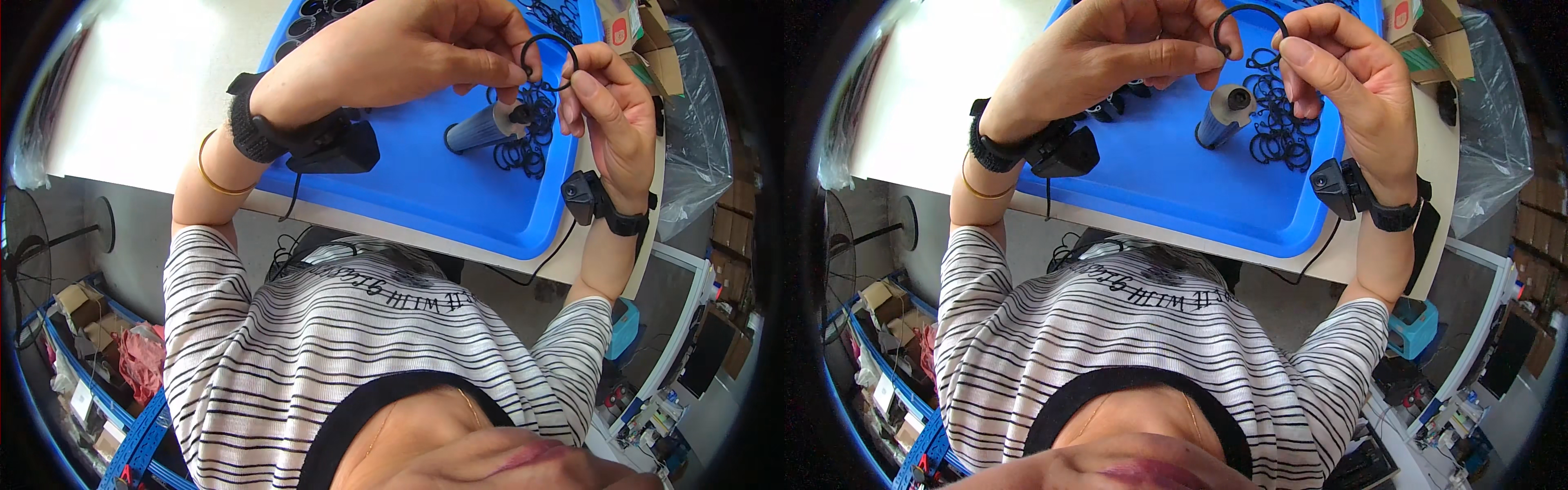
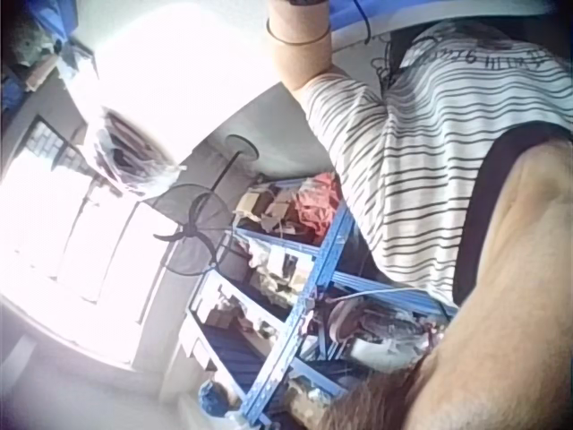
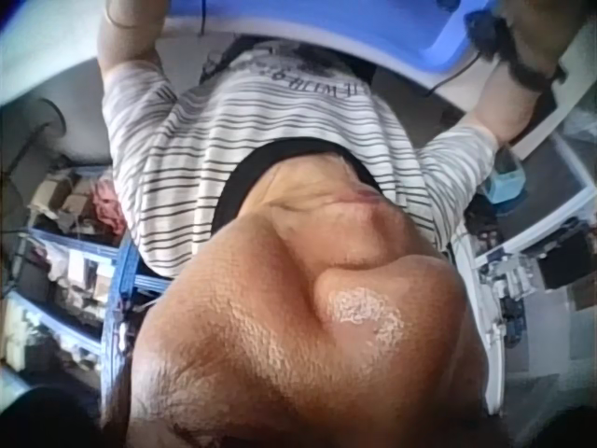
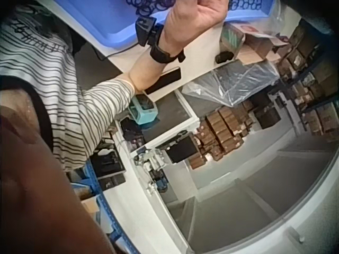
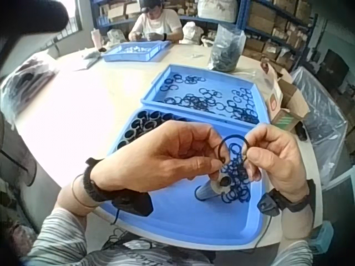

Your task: The person is assembling parts by placing black rubber rings onto cylindrical components at a workstation.

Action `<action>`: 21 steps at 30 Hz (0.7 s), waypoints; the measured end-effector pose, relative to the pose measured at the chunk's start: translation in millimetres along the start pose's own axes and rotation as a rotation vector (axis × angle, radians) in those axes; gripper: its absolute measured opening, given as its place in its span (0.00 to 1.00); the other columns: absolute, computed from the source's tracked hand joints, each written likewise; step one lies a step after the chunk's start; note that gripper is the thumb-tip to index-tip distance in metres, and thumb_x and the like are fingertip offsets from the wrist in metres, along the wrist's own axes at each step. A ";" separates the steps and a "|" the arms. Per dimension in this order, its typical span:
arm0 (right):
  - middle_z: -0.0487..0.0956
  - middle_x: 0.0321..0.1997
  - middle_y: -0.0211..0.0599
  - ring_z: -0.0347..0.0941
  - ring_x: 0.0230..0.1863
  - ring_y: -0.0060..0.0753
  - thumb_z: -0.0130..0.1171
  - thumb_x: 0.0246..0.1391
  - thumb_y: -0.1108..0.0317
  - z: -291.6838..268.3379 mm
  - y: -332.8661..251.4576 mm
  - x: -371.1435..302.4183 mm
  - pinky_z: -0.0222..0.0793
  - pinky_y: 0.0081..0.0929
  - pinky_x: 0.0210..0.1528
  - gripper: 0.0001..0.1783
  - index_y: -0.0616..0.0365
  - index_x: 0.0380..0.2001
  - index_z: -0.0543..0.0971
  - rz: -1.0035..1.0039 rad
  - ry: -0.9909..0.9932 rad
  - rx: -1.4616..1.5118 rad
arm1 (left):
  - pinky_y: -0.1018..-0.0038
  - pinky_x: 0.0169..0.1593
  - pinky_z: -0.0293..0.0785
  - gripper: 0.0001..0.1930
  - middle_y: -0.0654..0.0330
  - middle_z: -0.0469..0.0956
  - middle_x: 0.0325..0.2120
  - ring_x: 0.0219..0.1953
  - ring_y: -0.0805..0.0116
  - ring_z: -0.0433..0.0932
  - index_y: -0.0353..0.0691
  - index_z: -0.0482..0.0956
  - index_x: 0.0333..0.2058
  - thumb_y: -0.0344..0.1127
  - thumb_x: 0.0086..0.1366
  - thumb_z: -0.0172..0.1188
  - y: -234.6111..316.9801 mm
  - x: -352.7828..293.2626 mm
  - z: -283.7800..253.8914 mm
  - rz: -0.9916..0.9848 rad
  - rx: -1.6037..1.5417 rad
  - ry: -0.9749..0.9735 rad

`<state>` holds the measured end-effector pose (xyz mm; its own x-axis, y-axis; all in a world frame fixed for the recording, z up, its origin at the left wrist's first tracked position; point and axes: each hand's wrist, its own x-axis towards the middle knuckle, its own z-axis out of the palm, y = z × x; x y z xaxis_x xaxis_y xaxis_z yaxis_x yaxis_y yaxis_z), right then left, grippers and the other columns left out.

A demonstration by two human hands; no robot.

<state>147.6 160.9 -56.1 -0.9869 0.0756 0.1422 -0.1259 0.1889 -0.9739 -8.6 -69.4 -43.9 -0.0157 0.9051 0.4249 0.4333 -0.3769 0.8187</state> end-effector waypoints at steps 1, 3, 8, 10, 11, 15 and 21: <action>0.75 0.25 0.28 0.69 0.25 0.16 0.56 0.70 0.61 0.1 -0.1 0.1 0.62 0.14 0.26 0.14 0.62 0.48 0.76 -0.004 -0.001 0.003 | 0.79 0.45 0.75 0.08 0.60 0.81 0.38 0.40 0.75 0.78 0.30 0.77 0.48 0.28 0.75 0.57 -0.2 -0.1 -0.1 -0.003 0.005 0.001; 0.75 0.25 0.28 0.69 0.25 0.17 0.56 0.70 0.61 0.3 -0.3 0.1 0.62 0.14 0.26 0.14 0.62 0.48 0.76 -0.006 -0.010 0.006 | 0.79 0.44 0.75 0.08 0.60 0.81 0.38 0.40 0.75 0.78 0.30 0.77 0.48 0.28 0.75 0.57 -0.9 0.3 -0.3 -0.003 0.017 -0.001; 0.75 0.25 0.29 0.69 0.25 0.17 0.56 0.70 0.62 0.7 -0.6 0.0 0.62 0.15 0.26 0.13 0.62 0.48 0.76 -0.004 -0.028 0.031 | 0.78 0.45 0.74 0.08 0.60 0.81 0.38 0.40 0.75 0.78 0.30 0.77 0.48 0.29 0.75 0.57 -2.2 0.4 -0.3 -0.208 -0.248 0.034; 0.75 0.25 0.29 0.69 0.25 0.17 0.56 0.70 0.62 0.9 -0.5 0.2 0.62 0.15 0.26 0.13 0.62 0.48 0.76 -0.004 -0.030 0.040 | 0.78 0.45 0.74 0.09 0.60 0.81 0.38 0.40 0.75 0.78 0.30 0.77 0.48 0.29 0.76 0.57 -1.9 0.2 -0.4 -0.033 -0.007 0.018; 0.75 0.25 0.29 0.69 0.25 0.17 0.56 0.70 0.62 0.9 -0.5 0.3 0.62 0.15 0.26 0.13 0.62 0.48 0.76 -0.003 -0.029 0.039 | 0.78 0.45 0.74 0.09 0.61 0.81 0.38 0.40 0.75 0.77 0.30 0.77 0.48 0.29 0.75 0.57 -2.1 0.6 -0.8 -0.027 -0.021 0.017; 0.75 0.25 0.29 0.68 0.25 0.16 0.57 0.70 0.62 0.7 -0.7 1.1 0.62 0.15 0.26 0.13 0.61 0.48 0.76 -0.003 -0.011 -0.002 | 0.78 0.45 0.74 0.09 0.61 0.81 0.38 0.40 0.76 0.77 0.31 0.77 0.48 0.29 0.75 0.57 -2.4 0.4 -0.5 -0.010 -0.023 0.022; 0.73 0.25 0.28 0.67 0.24 0.16 0.57 0.69 0.62 0.5 -2.2 0.6 0.63 0.15 0.27 0.13 0.61 0.47 0.75 0.029 -0.029 0.043 | 0.80 0.44 0.73 0.08 0.63 0.81 0.37 0.38 0.78 0.76 0.32 0.77 0.48 0.30 0.75 0.58 -6.0 1.0 -0.2 -0.284 -0.368 0.067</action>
<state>147.1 160.1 -53.9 -0.9927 0.0524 0.1090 -0.1005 0.1443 -0.9844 -11.4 -66.2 -48.4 -0.1506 0.9724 0.1781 0.0549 -0.1717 0.9836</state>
